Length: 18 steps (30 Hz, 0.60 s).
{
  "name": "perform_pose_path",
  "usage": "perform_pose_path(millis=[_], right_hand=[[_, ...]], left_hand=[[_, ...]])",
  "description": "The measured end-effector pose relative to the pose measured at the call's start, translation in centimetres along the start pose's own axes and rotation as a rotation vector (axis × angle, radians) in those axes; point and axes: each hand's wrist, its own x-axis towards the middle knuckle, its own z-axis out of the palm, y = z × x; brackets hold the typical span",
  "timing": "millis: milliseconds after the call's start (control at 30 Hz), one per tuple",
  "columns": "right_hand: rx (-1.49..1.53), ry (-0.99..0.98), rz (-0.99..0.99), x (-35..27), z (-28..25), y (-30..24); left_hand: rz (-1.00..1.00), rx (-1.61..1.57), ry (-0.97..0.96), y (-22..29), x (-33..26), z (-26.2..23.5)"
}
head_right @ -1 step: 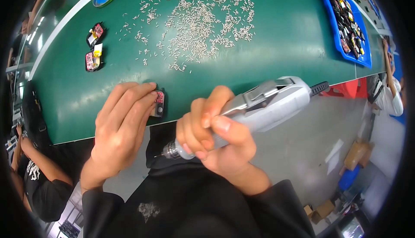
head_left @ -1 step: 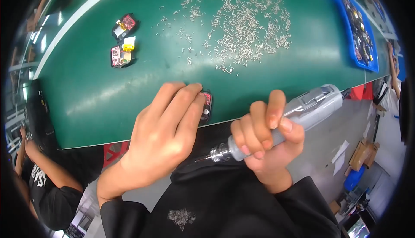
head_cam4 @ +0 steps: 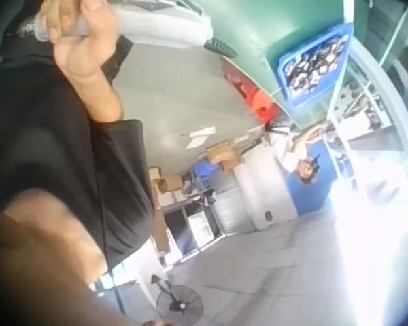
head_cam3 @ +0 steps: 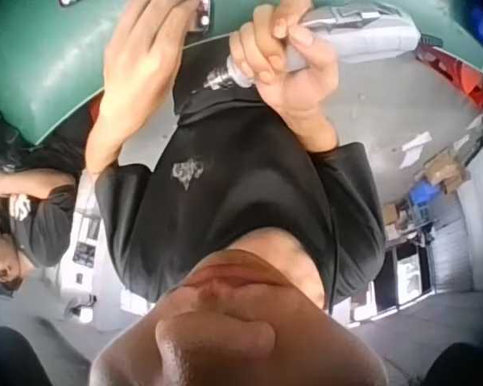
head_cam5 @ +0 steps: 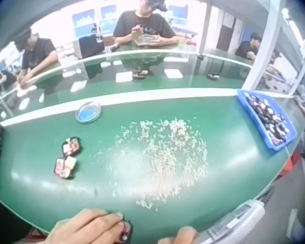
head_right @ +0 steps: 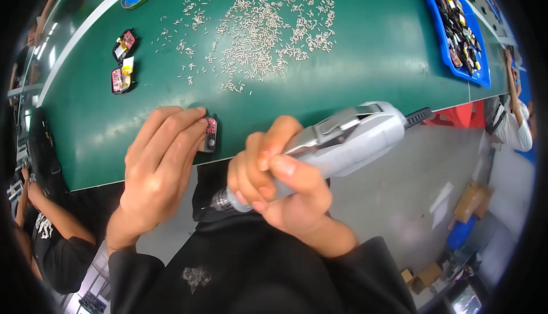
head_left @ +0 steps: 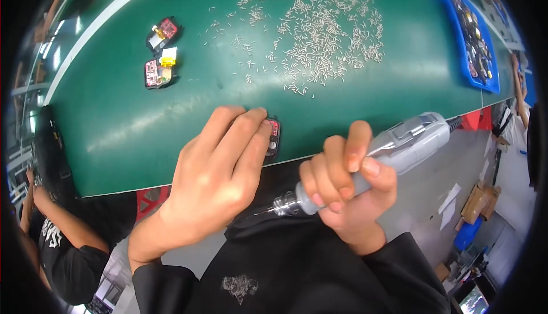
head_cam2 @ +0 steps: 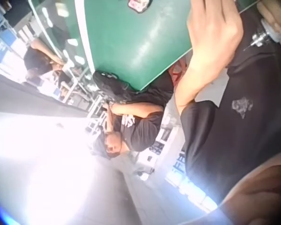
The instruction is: Using an electric screwdriver to fasten components onto small electronic circuit boards on an assembly line.
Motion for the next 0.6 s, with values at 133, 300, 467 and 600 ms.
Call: perform_pose_path(millis=[133,300,467,600], right_hand=[[-0.096,0.158,0.004,-0.7,1.1,2.4],[-0.027,0.216,-0.064,-0.4,1.1,3.7],[0.016,0.206,-0.020,-0.4,0.9,3.1],[0.012,-0.030,0.021,0.2,0.8,-0.8]], left_hand=[[0.128,0.099,0.052,0.1,0.4,0.5],[0.188,0.195,0.082,0.7,0.5,0.7],[0.125,0.180,0.043,1.0,0.3,0.2],[0.098,0.133,-0.014,1.1,0.2,0.3]])
